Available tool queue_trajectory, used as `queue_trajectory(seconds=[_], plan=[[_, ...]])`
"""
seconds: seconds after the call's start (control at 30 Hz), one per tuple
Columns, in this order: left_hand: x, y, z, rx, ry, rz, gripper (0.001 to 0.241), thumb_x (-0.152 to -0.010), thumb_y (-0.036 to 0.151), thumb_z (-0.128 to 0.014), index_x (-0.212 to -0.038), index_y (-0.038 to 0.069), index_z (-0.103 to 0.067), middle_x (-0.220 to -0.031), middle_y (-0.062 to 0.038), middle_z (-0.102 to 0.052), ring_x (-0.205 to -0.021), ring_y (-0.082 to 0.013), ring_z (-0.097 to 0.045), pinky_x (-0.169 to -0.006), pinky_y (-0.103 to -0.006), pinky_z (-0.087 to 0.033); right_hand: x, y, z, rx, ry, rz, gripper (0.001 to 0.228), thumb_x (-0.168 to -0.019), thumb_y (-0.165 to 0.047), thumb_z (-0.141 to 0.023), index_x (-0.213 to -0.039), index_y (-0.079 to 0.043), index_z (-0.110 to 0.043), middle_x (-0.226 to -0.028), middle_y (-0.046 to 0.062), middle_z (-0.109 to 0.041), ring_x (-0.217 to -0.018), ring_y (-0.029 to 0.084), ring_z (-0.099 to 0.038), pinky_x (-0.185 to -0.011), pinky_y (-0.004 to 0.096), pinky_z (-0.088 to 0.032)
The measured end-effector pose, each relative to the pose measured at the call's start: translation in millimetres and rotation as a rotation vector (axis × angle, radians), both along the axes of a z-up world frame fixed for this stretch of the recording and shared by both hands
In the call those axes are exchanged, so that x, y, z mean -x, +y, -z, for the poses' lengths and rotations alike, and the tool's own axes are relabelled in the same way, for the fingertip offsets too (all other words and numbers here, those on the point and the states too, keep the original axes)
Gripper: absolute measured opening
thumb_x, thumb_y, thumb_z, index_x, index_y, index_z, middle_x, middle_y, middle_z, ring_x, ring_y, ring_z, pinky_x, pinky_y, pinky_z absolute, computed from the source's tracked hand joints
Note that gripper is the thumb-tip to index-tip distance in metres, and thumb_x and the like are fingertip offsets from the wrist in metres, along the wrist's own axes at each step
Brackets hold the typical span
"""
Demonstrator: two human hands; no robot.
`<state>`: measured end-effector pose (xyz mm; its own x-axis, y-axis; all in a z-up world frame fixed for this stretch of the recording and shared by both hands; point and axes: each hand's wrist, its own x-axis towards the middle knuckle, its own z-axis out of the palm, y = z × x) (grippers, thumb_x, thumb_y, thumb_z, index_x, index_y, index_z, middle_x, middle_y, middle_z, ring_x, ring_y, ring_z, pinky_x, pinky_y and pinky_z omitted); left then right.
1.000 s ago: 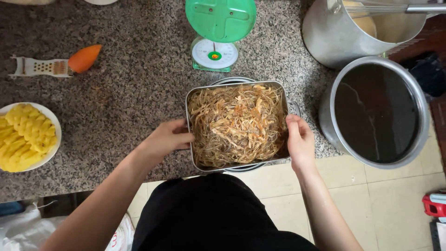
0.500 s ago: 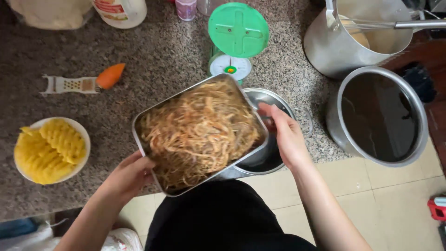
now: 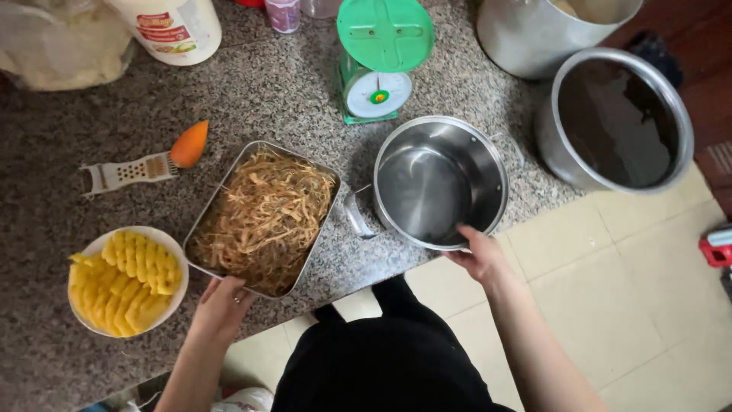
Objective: Filling an electric kettle and washing a large metal pot and its lid in a kitchen sink.
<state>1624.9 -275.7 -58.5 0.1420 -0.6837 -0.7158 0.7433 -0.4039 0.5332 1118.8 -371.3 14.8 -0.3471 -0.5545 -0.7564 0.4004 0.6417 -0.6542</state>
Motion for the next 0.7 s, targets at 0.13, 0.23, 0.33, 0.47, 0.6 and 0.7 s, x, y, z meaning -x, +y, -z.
queue_trajectory(seconds=[0.13, 0.23, 0.33, 0.47, 0.6, 0.7], plan=[[8.0, 1.7, 36.9, 0.022, 0.004, 0.020, 0.041, -0.091, -0.007, -0.053, -0.129, 0.006, -0.062, -0.119, -0.012, -0.065, -0.104, -0.0251, -0.060, -0.095, -0.0404, -0.053, 18.3, 21.5, 30.8, 0.017, 0.069, 0.076, 0.031, -0.088, 0.010, -0.051, -0.117, 0.022, -0.054, -0.102, 0.029, -0.064, -0.082, 0.038, -0.068, -0.075, 0.047, -0.067], [21.8, 0.7, 31.9, 0.045, 0.057, 0.013, 0.046, -0.092, -0.009, -0.052, -0.135, 0.006, -0.061, -0.119, -0.013, -0.065, -0.096, -0.0220, -0.058, -0.082, -0.0359, -0.048, 29.4, 65.4, 24.7, 0.002, 0.120, 0.120, 0.033, -0.088, 0.008, -0.054, -0.120, 0.017, -0.055, -0.102, 0.029, -0.064, -0.082, 0.037, -0.068, -0.076, 0.047, -0.066], [25.9, 6.6, 28.8, -0.033, 0.039, 0.014, 0.029, -0.096, -0.006, -0.056, -0.123, 0.003, -0.060, -0.118, -0.012, -0.064, -0.096, -0.0200, -0.057, -0.087, -0.0377, -0.047, 43.6, 121.7, 7.9, 0.013, 0.111, 0.170, 0.033, -0.090, 0.006, -0.054, -0.122, 0.015, -0.052, -0.103, 0.028, -0.063, -0.081, 0.035, -0.066, -0.076, 0.046, -0.063], [27.5, 4.2, 9.2, -0.364, -0.244, 0.047, 0.015, -0.093, 0.004, -0.067, -0.102, -0.009, -0.065, -0.100, -0.012, -0.064, -0.086, -0.0175, -0.063, -0.073, -0.0278, -0.051, 75.8, 191.9, -2.1, 0.001, 0.094, 0.322, 0.026, -0.090, 0.008, -0.055, -0.115, 0.014, -0.055, -0.096, 0.025, -0.062, -0.075, 0.032, -0.064, -0.076, 0.044, -0.061], [128.4, 5.1, -86.2, -0.292, -0.508, 0.114, 0.039, -0.110, 0.005, -0.049, -0.085, 0.012, -0.020, -0.089, -0.003, -0.022, -0.077, -0.0159, -0.021, -0.085, -0.0296, -0.034, 115.1, 261.9, -5.9, 0.022, 0.079, 0.497, 0.021, -0.088, 0.008, -0.056, -0.108, 0.011, -0.056, -0.091, 0.022, -0.061, -0.071, 0.030, -0.062, -0.069, 0.042, -0.059], [227.7, 22.8, -61.7, 0.197, -1.356, 0.525, 0.058, -0.081, 0.004, -0.064, -0.137, -0.013, -0.061, -0.116, -0.032, -0.067, -0.099, -0.0425, -0.058, -0.094, -0.0463, -0.044, 159.0, 316.5, 7.5, 0.057, 0.055, 0.620, 0.020, -0.086, 0.007, -0.058, -0.106, 0.009, -0.056, -0.087, 0.019, -0.061, -0.068, 0.028, -0.062, -0.062, 0.038, -0.059]])
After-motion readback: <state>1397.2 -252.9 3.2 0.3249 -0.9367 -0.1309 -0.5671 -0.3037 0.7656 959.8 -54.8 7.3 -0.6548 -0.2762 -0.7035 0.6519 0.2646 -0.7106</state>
